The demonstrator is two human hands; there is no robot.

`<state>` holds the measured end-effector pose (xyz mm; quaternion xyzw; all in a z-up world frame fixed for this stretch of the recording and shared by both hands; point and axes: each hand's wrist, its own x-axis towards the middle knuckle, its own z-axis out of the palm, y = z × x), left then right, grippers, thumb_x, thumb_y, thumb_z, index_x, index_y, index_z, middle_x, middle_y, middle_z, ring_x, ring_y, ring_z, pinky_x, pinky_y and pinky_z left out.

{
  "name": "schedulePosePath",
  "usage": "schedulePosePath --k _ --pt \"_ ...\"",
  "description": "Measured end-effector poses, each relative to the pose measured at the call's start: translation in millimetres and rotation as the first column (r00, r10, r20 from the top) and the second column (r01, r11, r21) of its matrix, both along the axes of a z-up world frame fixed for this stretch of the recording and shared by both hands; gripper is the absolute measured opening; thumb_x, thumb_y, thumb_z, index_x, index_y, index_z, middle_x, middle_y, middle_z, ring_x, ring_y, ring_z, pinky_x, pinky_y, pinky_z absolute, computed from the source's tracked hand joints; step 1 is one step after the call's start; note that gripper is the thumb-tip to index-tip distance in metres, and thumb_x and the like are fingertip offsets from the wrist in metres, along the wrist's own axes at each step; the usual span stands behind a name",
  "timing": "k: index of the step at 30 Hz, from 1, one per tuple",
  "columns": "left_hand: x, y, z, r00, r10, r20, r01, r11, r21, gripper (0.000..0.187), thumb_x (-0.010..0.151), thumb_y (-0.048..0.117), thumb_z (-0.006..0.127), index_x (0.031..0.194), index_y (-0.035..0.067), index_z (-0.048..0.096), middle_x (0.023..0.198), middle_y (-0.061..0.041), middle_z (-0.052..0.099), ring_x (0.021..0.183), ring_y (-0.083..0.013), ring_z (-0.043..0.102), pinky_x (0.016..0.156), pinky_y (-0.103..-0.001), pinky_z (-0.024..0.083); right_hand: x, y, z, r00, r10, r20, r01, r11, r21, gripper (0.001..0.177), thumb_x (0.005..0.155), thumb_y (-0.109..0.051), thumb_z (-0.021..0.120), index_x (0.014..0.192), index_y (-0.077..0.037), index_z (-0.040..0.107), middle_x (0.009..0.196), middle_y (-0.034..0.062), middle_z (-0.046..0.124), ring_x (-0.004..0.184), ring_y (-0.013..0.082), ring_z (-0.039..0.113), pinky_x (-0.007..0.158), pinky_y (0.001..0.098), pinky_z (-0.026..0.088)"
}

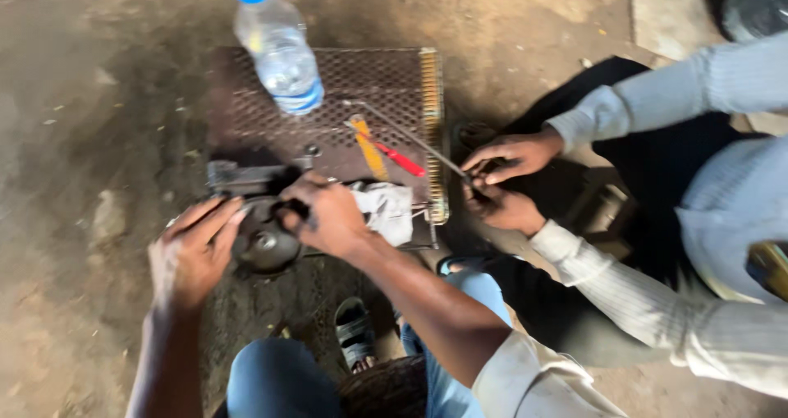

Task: The person uses a red screwdriver to loosen and remove a screw from a mechanical housing. They then use their fingers to remove a small metal pin from the center of the part and place it on the workbench.

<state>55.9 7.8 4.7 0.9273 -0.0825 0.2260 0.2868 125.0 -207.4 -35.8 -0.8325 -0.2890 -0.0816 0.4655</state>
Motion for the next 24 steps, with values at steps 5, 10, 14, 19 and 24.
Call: schedulePosePath --k 5,10,14,19,24 --pt "5.2 -3.3 -16.4 0.997 0.078 0.022 -0.08 0.989 0.125 0.018 0.101 0.023 0.081 0.114 0.01 0.077 0.107 -0.01 0.075 0.089 -0.0275 0.074 0.077 -0.035 0.06 -3.1 -1.4 8.4 0.984 -0.017 -0.178 0.013 1.0 -0.025 0.027 0.081 -0.018 0.079 0.106 -0.01 0.071 0.107 0.0124 0.07 0.074 0.0315 0.072 0.072 0.0413 0.059" --pt "2.5 -9.4 -17.1 0.987 0.164 0.001 -0.163 0.982 0.1 0.02 0.099 0.024 0.082 0.113 0.01 0.078 0.097 -0.01 0.071 0.08 -0.0286 0.071 0.069 -0.037 0.057 -3.0 0.8 10.8 0.995 -0.013 -0.104 0.015 1.0 0.013 0.027 0.081 -0.017 0.08 0.105 -0.01 0.071 0.103 0.0118 0.071 0.067 0.0294 0.07 0.069 0.0415 0.058" --pt "-0.4 -13.6 -6.7 0.994 0.103 0.039 -0.105 0.993 0.056 0.021 0.096 0.02 0.079 0.116 0.013 0.08 0.095 -0.009 0.071 0.08 -0.0295 0.07 0.069 -0.039 0.056 -2.4 0.0 7.8 0.995 -0.026 -0.094 0.027 0.999 0.016 0.027 0.08 -0.016 0.08 0.104 -0.009 0.072 0.101 0.0127 0.072 0.072 0.0308 0.071 0.069 0.0409 0.058" --pt "7.9 -14.8 -7.2 0.984 0.173 0.037 -0.173 0.985 0.008 0.02 0.093 0.031 0.083 0.1 0.013 0.076 0.093 -0.01 0.073 0.081 -0.031 0.071 0.07 -0.041 0.057 2.4 4.2 6.4 1.0 -0.029 0.004 0.028 0.999 0.041 0.024 0.079 -0.014 0.082 0.101 -0.008 0.074 0.096 0.0138 0.073 0.089 0.0335 0.073 0.079 0.0413 0.059" --pt "9.2 -17.6 -19.6 0.977 0.197 0.077 -0.196 0.98 -0.02 0.027 0.092 0.03 0.075 0.111 0.011 0.077 0.095 -0.013 0.073 0.077 -0.0357 0.07 0.064 -0.046 0.056 0.2 3.2 10.5 0.996 -0.045 0.071 0.045 0.999 0.007 0.026 0.077 -0.013 0.085 0.099 -0.006 0.074 0.097 0.0158 0.073 0.089 0.0354 0.072 0.079 0.0428 0.058"
